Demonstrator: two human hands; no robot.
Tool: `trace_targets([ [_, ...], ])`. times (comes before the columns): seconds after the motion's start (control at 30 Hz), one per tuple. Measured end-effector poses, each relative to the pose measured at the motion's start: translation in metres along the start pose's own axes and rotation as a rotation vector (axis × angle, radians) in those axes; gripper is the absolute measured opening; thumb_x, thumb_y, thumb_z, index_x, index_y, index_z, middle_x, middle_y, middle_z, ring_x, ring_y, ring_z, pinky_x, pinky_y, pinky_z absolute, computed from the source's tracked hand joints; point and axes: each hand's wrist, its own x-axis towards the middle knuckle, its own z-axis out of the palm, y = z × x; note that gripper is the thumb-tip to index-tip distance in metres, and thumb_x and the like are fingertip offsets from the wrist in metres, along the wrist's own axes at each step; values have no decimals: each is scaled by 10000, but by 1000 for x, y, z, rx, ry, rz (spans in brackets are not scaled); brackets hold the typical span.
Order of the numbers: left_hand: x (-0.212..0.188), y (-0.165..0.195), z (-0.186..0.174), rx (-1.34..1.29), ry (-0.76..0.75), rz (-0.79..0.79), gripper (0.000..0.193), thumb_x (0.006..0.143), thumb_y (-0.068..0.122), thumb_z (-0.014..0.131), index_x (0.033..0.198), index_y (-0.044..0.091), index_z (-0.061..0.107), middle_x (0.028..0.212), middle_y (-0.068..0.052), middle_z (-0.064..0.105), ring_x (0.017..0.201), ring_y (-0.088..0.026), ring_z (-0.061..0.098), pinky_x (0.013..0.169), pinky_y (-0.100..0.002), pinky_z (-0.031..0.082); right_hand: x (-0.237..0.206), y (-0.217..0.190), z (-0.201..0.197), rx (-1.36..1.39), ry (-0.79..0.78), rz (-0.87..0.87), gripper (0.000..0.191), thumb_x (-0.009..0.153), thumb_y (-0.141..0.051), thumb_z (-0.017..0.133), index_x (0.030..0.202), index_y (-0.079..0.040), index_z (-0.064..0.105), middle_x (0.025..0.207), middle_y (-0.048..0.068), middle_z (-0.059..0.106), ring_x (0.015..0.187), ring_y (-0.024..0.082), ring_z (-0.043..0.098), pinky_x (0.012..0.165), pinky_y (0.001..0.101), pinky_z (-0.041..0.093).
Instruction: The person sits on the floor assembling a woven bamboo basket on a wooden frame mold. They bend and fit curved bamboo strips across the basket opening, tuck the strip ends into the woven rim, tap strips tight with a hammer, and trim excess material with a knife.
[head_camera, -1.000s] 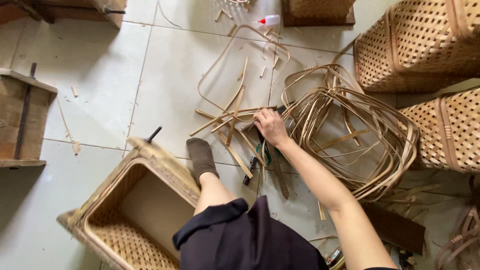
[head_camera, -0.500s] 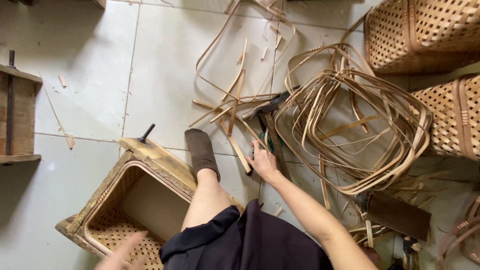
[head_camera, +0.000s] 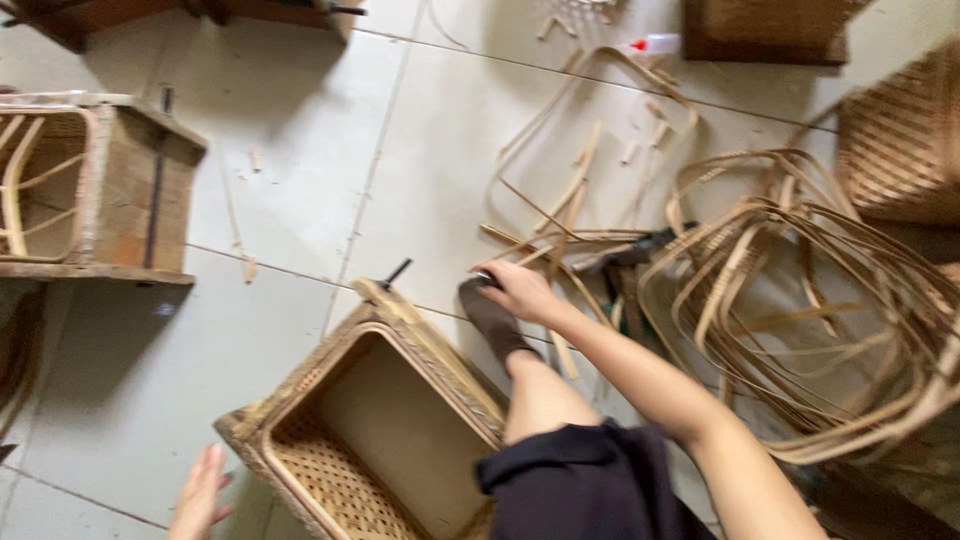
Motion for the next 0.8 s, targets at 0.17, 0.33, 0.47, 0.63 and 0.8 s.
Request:
trace_targets([
  [0.17, 29, 10, 39, -297, -173, -51, 814, 948, 601, 606, 1399, -77, 599, 1351, -160, 679, 1275, -277, 576, 1016, -409, 460, 128, -23, 56, -332, -227, -146, 367, 879, -336, 732, 1231, -250, 670, 987, 91, 638, 961, 317, 668, 765, 468, 547],
  [0.33, 64, 12, 45, -310, -15, -348, 601, 898, 434, 696, 1320, 13, 621, 1275, -192, 674, 1104, -319, 646, 937, -509, 515, 193, -56, 95, -413, -677, -314, 240, 802, -316, 790, 986, -171, 739, 876, 103, 703, 859, 340, 692, 681, 476, 558],
  [0.47, 74, -2, 41, -361, -92, -250, 553, 861, 391, 720, 1251, 0, 683, 1208, -141, 713, 1040, -258, 667, 902, -425, 520, 213, -71, 116, -489, -1079, -125, 222, 722, -253, 811, 810, -55, 760, 746, 135, 715, 768, 310, 743, 667, 433, 580],
  [0.63, 72, -13, 48, -418, -118, -143, 544, 857, 398, 705, 1243, 14, 692, 1165, -92, 745, 1037, -194, 697, 903, -361, 541, 171, -49, 128, -611, -491, -287, 67, 882, -153, 651, 897, -88, 660, 707, 112, 696, 673, 283, 727, 549, 427, 568],
  [0.8, 65, 3, 61, -463, -152, -72, 525, 870, 391, 694, 1234, 13, 701, 1171, -129, 732, 1036, -230, 689, 892, -394, 549, 148, -33, 120, -587, -79, -458, 15, 921, -137, 610, 928, -124, 614, 647, 55, 675, 619, 246, 708, 547, 388, 551],
])
